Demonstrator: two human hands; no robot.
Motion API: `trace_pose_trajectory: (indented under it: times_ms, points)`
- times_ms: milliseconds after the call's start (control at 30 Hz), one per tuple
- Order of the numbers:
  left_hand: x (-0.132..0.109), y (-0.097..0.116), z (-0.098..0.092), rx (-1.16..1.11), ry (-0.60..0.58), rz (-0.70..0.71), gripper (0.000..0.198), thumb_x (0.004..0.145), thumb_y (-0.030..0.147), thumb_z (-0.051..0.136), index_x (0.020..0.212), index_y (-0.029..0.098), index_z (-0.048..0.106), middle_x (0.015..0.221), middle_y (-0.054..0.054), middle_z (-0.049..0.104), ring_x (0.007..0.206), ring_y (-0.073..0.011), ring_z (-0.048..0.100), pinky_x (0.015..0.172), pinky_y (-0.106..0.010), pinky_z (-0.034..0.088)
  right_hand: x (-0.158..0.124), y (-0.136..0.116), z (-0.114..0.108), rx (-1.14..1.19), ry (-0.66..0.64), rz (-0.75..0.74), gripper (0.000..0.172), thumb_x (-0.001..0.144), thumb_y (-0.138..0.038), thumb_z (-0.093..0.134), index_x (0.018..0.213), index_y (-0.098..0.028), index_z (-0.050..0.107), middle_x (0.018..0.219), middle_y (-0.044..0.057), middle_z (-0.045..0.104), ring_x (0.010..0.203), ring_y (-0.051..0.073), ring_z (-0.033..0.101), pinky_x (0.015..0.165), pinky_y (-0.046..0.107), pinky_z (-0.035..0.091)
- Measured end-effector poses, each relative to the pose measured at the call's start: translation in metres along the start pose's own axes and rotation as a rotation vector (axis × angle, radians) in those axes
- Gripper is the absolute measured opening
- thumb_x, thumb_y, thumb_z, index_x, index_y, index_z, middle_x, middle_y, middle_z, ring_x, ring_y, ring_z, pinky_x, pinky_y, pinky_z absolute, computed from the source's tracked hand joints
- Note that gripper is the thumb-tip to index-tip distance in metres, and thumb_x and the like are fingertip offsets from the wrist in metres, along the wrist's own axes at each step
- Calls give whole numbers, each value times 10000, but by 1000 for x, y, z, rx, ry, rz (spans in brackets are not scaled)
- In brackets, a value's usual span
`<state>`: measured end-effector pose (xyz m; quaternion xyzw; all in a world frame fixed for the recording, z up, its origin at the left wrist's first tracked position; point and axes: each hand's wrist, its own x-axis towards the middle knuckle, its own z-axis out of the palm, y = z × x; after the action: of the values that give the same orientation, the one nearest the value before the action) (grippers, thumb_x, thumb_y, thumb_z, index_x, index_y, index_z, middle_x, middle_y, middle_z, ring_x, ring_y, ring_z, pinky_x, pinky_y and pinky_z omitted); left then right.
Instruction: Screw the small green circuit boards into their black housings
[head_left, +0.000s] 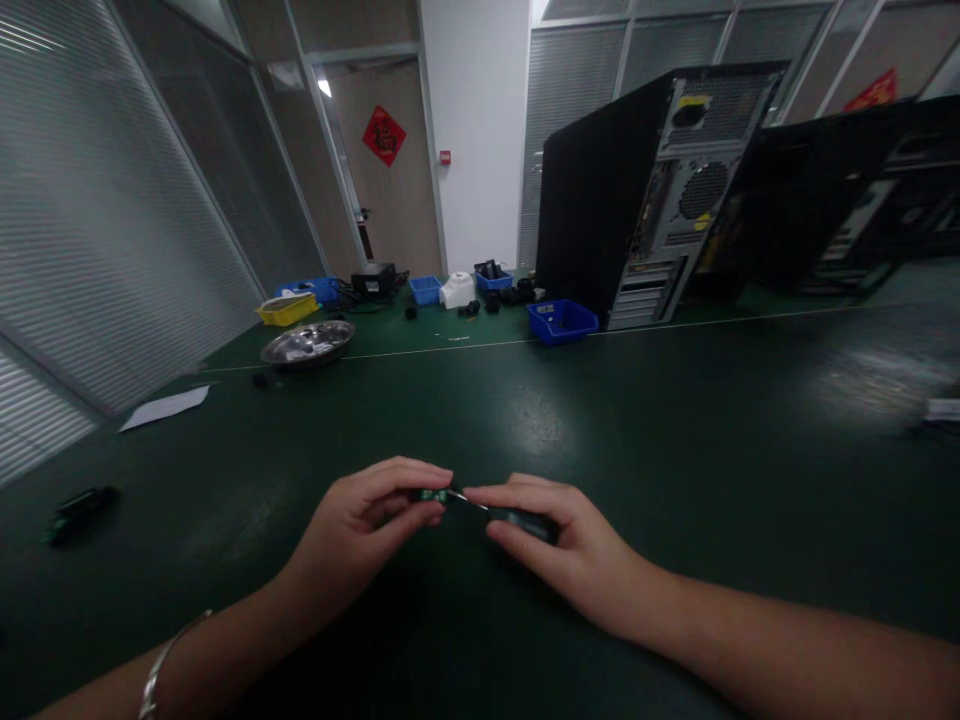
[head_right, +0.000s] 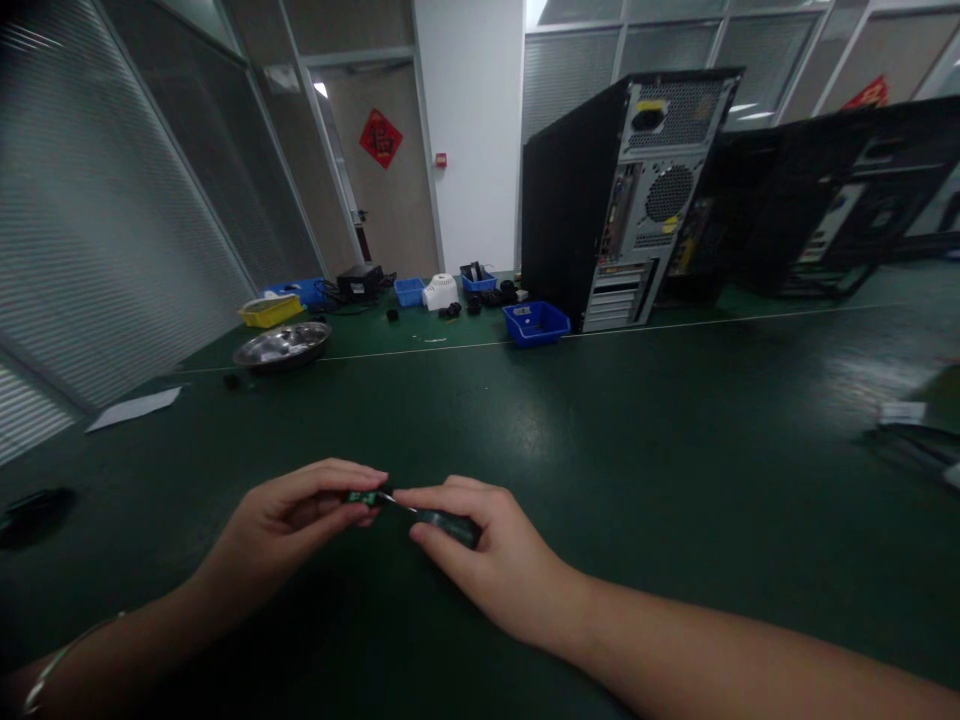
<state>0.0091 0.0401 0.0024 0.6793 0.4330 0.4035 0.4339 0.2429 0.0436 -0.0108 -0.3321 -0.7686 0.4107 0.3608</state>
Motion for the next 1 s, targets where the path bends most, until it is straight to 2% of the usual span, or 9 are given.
trace_pose_trajectory:
  times_ms: [200, 433, 667, 833, 1000]
  points:
    - [2, 3, -1, -125, 4, -191, 212, 801, 184, 724, 1010, 188, 759, 959, -66, 778, 804, -185, 737, 764, -275, 601, 1, 0, -1, 53, -24, 8, 304, 916, -191, 603, 1206, -219, 693, 881, 49, 667, 785, 180, 600, 685, 294, 443]
    - [4, 4, -1, -219, -1, -266, 213, 774, 199, 754, 984, 174, 769, 911, -73, 798, 777, -190, 742, 752, -289, 596, 1, 1, -2, 91, -34, 18, 300, 914, -206, 612, 1202, -222, 694, 925, 63, 686, 836, 201, 618, 730, 323, 458]
    - [3, 5, -1, -228, -2, -266, 201, 769, 202, 756, 967, 177, 772, 844, -56, 799, 747, -177, 736, 742, -280, 591, 0, 1, 0, 73, -19, 10, 300, 914, -206, 618, 1203, -238, 693, 917, 52, 683, 826, 189, 616, 719, 309, 464]
    - [3, 3, 0, -188, -11, -244, 212, 767, 195, 756, 979, 181, 764, 918, -60, 789, 788, -180, 731, 760, -279, 576, 0, 1, 1, 11, -47, 11, 316, 916, -207, 609, 1223, -227, 684, 869, 47, 661, 769, 183, 609, 672, 303, 457]
    - [4, 0, 0, -186, -42, -253, 205, 797, 214, 727, 994, 162, 740, 910, -63, 762, 777, -168, 698, 755, -281, 553, 1, 1, 0, 40, -37, 8, 298, 910, -221, 618, 1196, -220, 700, 939, 73, 718, 875, 216, 639, 738, 329, 480]
